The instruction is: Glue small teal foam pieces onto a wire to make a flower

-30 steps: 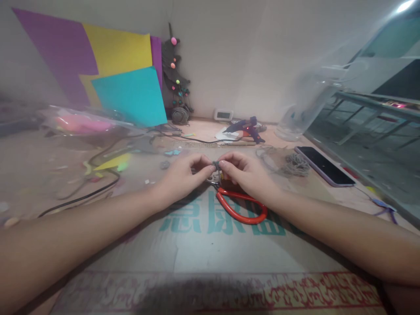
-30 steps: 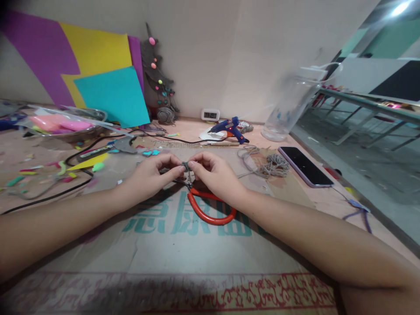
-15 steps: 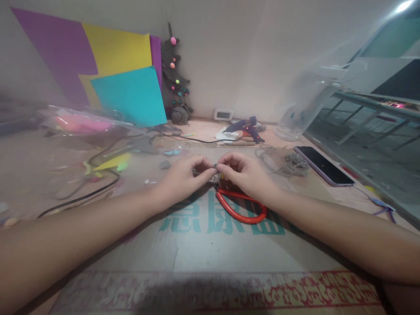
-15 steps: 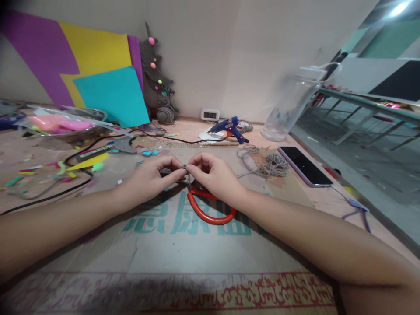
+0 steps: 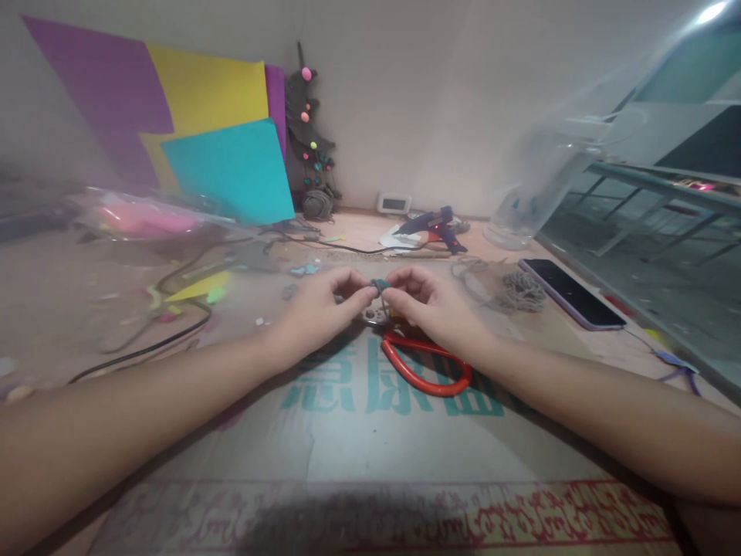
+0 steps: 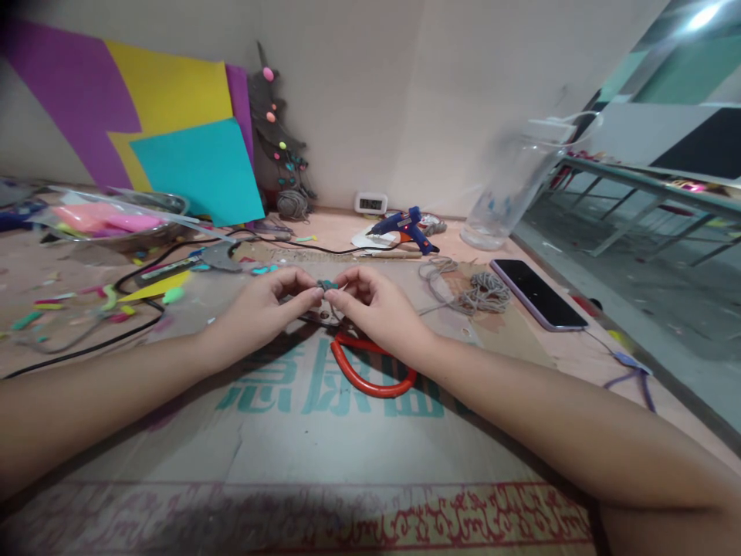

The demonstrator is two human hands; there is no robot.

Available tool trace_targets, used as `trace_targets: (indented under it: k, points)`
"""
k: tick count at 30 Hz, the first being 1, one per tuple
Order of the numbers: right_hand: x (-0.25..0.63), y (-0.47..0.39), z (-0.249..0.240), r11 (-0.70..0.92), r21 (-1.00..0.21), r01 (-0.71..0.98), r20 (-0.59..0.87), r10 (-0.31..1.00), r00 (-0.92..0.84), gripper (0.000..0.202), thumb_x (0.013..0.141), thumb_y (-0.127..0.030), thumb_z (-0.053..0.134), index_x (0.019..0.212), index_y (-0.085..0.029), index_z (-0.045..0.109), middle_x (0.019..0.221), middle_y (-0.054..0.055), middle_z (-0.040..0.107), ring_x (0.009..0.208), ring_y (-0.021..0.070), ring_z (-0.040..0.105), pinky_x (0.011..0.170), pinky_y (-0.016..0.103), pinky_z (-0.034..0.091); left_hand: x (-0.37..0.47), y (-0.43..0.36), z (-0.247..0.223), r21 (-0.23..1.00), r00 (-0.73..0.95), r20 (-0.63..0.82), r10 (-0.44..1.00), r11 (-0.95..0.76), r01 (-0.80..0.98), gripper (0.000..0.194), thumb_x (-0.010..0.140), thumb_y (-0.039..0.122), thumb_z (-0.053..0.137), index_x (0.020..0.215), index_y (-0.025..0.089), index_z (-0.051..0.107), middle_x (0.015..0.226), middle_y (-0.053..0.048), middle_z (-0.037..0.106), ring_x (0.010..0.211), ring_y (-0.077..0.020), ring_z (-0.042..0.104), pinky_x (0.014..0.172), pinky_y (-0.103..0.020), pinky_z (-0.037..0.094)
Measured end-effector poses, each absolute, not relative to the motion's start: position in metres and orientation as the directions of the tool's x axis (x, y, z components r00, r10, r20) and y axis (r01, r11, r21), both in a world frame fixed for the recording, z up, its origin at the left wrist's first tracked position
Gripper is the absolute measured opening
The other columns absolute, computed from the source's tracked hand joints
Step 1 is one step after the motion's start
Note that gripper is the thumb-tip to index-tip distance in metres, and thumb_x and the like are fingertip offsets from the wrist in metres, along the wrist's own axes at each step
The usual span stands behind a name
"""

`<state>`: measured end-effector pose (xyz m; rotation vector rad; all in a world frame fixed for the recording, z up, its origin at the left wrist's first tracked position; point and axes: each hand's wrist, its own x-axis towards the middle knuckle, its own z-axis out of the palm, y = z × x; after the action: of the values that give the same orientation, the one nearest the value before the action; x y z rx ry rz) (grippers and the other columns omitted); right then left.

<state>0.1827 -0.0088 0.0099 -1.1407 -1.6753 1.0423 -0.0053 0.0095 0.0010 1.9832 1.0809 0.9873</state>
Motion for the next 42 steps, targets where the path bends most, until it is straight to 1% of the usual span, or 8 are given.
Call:
trace_targets:
  k: [7, 12, 18, 26, 30, 32, 37, 42]
  points:
    - [0.1845, -0.0089, 0.0091, 0.259, -0.877, 0.404, 0.143, 0.945, -0.295, 0.024, 0.085, -0.04, 0.064, 0.076, -0.018, 0.061, 0.061, -0.003, 0.057, 0.053, 0.0093, 0.048, 0.048, 0.023, 0.037, -0.0051, 0.0069, 0.0044, 0.824, 0.315, 0.329, 0.89, -0.434, 0.364, 0.02, 0.087, 0.036, 0.06, 0.08, 0.018, 0.061, 0.081, -0.001, 0.067, 0.078, -0.0167, 0.063, 0.071, -0.028, 0.047]
    - [0.1846, -0.0095, 0.01, 0.25, -0.906, 0.342, 0.16, 0.949, -0.27, 0.024, 0.086, -0.041, 0.063, 0.079, -0.018, 0.062, 0.061, -0.004, 0.057, 0.052, 0.0093, 0.05, 0.05, 0.024, 0.04, -0.0032, 0.0071, 0.0065, 0.828, 0.288, 0.306, 0.908, -0.402, 0.39, 0.02, 0.086, 0.036, 0.06, 0.076, 0.018, 0.06, 0.076, -0.001, 0.065, 0.074, -0.0165, 0.061, 0.066, -0.028, 0.046]
    - [0.1851, -0.0133, 0.0118, 0.241, -0.932, 0.272, 0.173, 0.953, -0.249, 0.023, 0.087, -0.04, 0.064, 0.082, -0.018, 0.061, 0.061, -0.005, 0.056, 0.049, 0.0078, 0.047, 0.046, 0.022, 0.036, -0.004, 0.0085, 0.0041, 0.808, 0.323, 0.288, 0.902, -0.41, 0.424, 0.021, 0.088, 0.036, 0.058, 0.079, 0.018, 0.061, 0.077, -0.001, 0.066, 0.075, -0.0168, 0.061, 0.067, -0.028, 0.046]
    - [0.1849, -0.0141, 0.0133, 0.251, -0.927, 0.277, 0.171, 0.944, -0.282, 0.027, 0.087, -0.046, 0.063, 0.082, -0.019, 0.061, 0.063, -0.004, 0.056, 0.052, 0.0093, 0.048, 0.048, 0.024, 0.036, -0.0043, 0.0093, 0.0028, 0.805, 0.347, 0.288, 0.893, -0.422, 0.417, 0.022, 0.088, 0.037, 0.057, 0.08, 0.018, 0.061, 0.077, -0.001, 0.065, 0.074, -0.0168, 0.061, 0.065, -0.027, 0.046]
    - [0.1853, -0.013, 0.012, 0.271, -0.912, 0.307, 0.19, 0.945, -0.267, 0.035, 0.09, -0.049, 0.058, 0.072, -0.019, 0.054, 0.059, -0.005, 0.05, 0.051, 0.0084, 0.043, 0.05, 0.024, 0.035, -0.0053, 0.0109, -0.0008, 0.8, 0.35, 0.318, 0.881, -0.448, 0.4, 0.021, 0.09, 0.037, 0.056, 0.082, 0.018, 0.061, 0.077, 0.0, 0.064, 0.073, -0.0159, 0.06, 0.066, -0.027, 0.046]
    - [0.1858, -0.0115, 0.0097, 0.288, -0.917, 0.277, 0.233, 0.948, -0.217, 0.033, 0.09, -0.049, 0.06, 0.075, -0.02, 0.052, 0.059, -0.006, 0.047, 0.05, 0.0078, 0.04, 0.051, 0.024, 0.035, -0.0054, 0.0102, -0.0013, 0.814, 0.339, 0.314, 0.887, -0.435, 0.385, 0.02, 0.09, 0.037, 0.056, 0.083, 0.018, 0.06, 0.079, -0.001, 0.064, 0.074, -0.016, 0.061, 0.067, -0.028, 0.047]
    - [0.1862, -0.0085, 0.0064, 0.31, -0.927, 0.213, 0.27, 0.943, -0.196, 0.026, 0.091, -0.043, 0.06, 0.101, -0.019, 0.056, 0.068, -0.006, 0.05, 0.053, 0.0077, 0.04, 0.052, 0.024, 0.034, -0.0058, 0.0075, 0.0017, 0.82, 0.341, 0.32, 0.884, -0.438, 0.368, 0.02, 0.09, 0.037, 0.056, 0.082, 0.018, 0.06, 0.08, -0.002, 0.065, 0.076, -0.0167, 0.063, 0.069, -0.028, 0.049]
    - [0.1852, -0.0104, 0.0096, 0.258, -0.925, 0.28, 0.198, 0.954, -0.226, 0.024, 0.089, -0.042, 0.061, 0.089, -0.018, 0.06, 0.072, -0.002, 0.056, 0.059, 0.0096, 0.047, 0.053, 0.025, 0.038, -0.0055, 0.0074, 0.0039, 0.799, 0.362, 0.317, 0.877, -0.452, 0.396, 0.021, 0.089, 0.037, 0.056, 0.081, 0.018, 0.061, 0.079, -0.002, 0.066, 0.077, -0.0173, 0.063, 0.07, -0.028, 0.048]
